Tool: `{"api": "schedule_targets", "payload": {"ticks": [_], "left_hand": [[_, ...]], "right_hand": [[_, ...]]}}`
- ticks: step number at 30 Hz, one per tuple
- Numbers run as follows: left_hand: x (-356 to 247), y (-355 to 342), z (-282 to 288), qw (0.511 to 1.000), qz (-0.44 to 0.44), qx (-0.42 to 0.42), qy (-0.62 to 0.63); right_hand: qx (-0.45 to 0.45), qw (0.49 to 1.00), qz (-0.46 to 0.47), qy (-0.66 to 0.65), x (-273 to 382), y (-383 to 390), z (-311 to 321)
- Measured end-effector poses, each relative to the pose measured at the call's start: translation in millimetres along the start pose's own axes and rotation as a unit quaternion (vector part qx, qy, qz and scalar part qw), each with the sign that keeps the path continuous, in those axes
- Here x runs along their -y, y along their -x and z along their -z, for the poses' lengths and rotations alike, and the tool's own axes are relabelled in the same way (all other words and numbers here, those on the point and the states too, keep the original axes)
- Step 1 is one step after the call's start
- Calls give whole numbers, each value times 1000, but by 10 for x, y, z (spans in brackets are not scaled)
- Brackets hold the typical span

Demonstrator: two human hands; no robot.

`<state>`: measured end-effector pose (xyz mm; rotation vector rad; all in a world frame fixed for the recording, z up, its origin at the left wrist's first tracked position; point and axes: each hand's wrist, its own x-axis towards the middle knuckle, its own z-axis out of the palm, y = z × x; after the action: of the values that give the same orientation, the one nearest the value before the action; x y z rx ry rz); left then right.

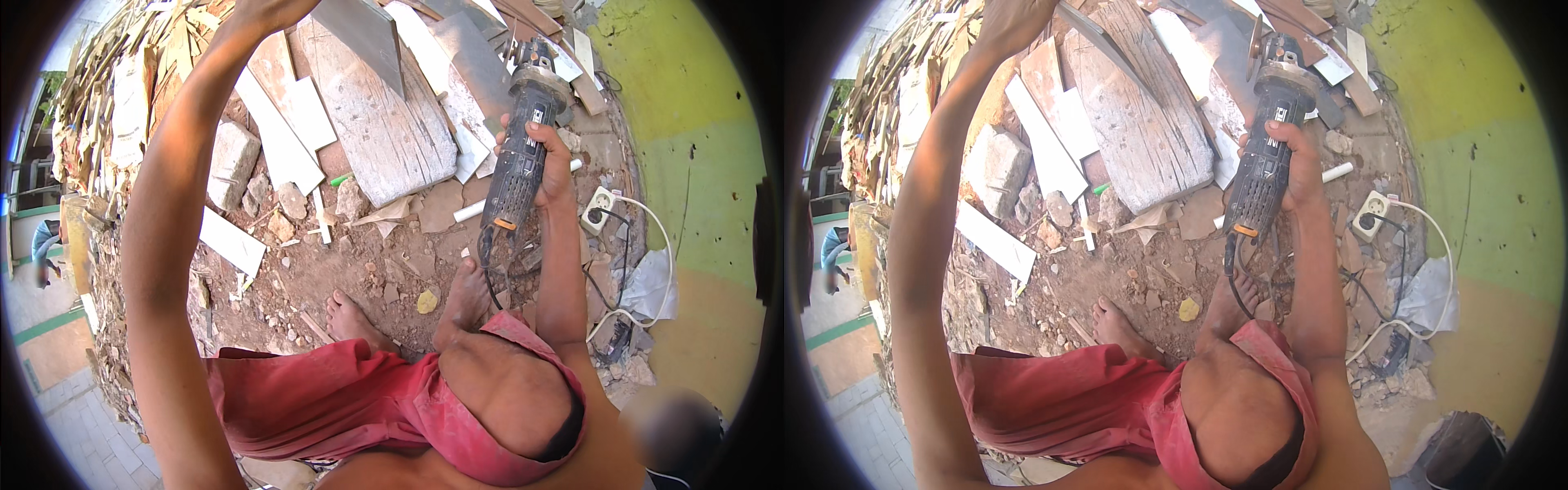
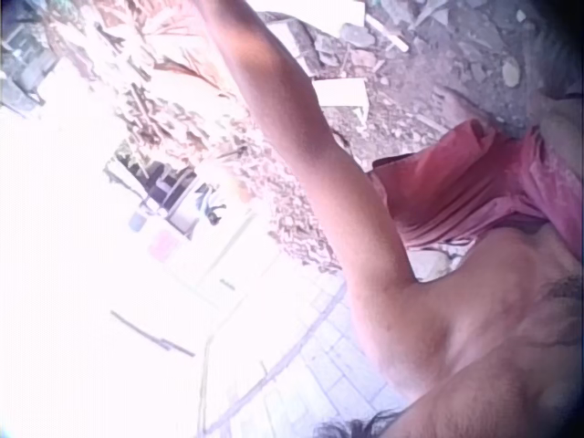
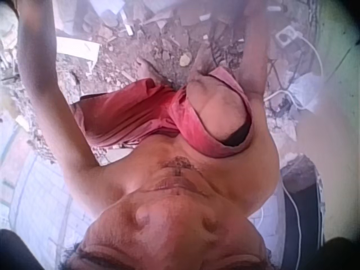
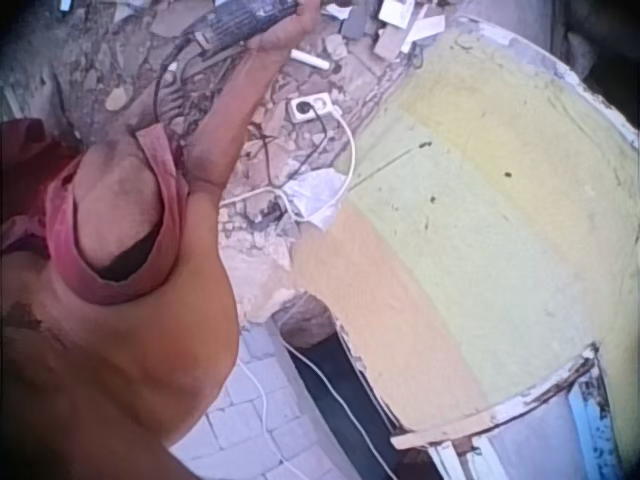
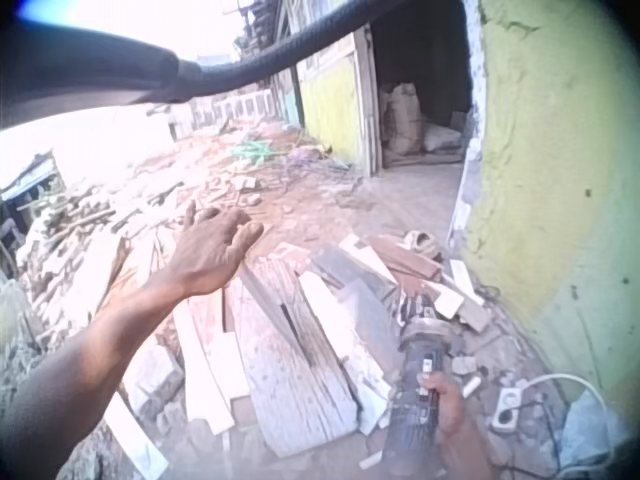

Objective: The person uses an angle grinder to grind the edges of several rectangular tiles. They hold each tile with one hand and operate the grinder with the other, moving the tool along the edges to smooth or shape them. The tiles are handled one at a time and placed back on the ground after grinding.

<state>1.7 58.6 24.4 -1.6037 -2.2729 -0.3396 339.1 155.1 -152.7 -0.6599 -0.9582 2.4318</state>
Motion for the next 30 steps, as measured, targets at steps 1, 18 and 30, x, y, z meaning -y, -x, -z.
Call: {"api": "schedule_targets", "payload": {"ticks": [1, 18, 30], "left_hand": [[-13, 2, -23, 1000, -14, -25, -2], [-90, 309, 347, 997, 15, 72, -23], [268, 794, -134, 777, 243, -228, 535]], "right_hand": [[21, 999, 9, -47, -7, 11, -11], [115, 964, 72, -227, -75, 121, -126], [245, 926, 99, -269, 273, 36, -560]]}}
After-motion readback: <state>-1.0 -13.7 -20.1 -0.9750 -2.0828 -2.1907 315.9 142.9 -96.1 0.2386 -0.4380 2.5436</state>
